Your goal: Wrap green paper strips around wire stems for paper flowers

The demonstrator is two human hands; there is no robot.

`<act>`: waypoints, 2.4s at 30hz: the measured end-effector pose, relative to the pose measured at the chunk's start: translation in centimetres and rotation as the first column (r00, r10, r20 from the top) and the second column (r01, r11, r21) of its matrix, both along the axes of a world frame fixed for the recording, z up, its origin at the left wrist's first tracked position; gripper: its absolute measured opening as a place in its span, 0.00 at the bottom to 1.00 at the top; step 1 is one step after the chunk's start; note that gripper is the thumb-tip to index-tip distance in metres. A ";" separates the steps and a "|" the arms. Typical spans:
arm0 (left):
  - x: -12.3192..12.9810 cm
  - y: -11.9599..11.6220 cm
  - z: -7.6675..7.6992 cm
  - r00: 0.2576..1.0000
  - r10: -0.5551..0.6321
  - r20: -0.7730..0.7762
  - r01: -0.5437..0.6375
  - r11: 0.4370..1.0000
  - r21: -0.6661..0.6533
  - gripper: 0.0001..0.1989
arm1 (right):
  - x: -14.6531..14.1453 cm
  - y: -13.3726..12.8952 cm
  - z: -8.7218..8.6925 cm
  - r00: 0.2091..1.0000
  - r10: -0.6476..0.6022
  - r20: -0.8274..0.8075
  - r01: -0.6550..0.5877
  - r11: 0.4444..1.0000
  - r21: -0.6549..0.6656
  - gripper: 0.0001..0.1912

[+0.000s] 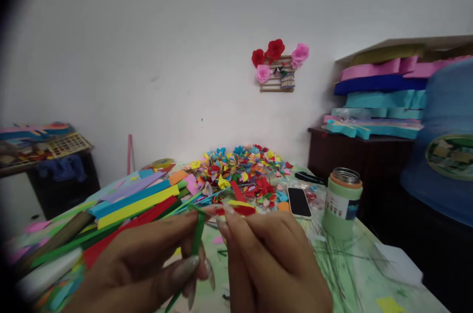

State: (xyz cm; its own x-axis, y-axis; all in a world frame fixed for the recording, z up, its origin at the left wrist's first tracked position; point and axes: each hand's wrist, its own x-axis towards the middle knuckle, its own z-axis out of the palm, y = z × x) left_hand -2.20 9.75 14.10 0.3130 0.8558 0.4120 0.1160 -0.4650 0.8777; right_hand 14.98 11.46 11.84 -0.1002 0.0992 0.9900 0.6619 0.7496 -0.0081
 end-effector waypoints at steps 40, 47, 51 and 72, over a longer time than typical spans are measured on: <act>3.3 1.1 -0.4 0.899 0.366 0.239 -0.402 0.908 0.121 0.06 | -1.3 0.8 0.2 0.987 -0.147 -0.064 0.152 0.984 0.093 0.08; 3.9 1.0 -0.4 0.849 0.404 0.341 -0.447 0.893 0.053 0.04 | -1.1 0.8 0.1 0.987 -0.150 -0.063 0.154 0.985 0.074 0.12; 4.1 1.0 -0.3 0.862 0.393 0.321 -0.437 0.896 0.078 0.05 | -1.0 0.8 0.2 0.985 -0.159 -0.060 0.163 0.984 0.076 0.12; 3.4 1.2 -0.5 0.882 0.349 0.317 -0.389 0.918 0.072 0.04 | -1.0 0.9 0.1 0.990 -0.123 -0.071 0.129 0.988 0.082 0.12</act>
State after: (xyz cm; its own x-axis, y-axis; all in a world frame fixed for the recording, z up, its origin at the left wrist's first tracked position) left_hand 1.16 10.93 13.58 -0.1665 0.8181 0.5504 0.0502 -0.5504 0.8334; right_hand 13.94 12.40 11.97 -0.0264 0.0211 0.9994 0.7513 0.6600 0.0059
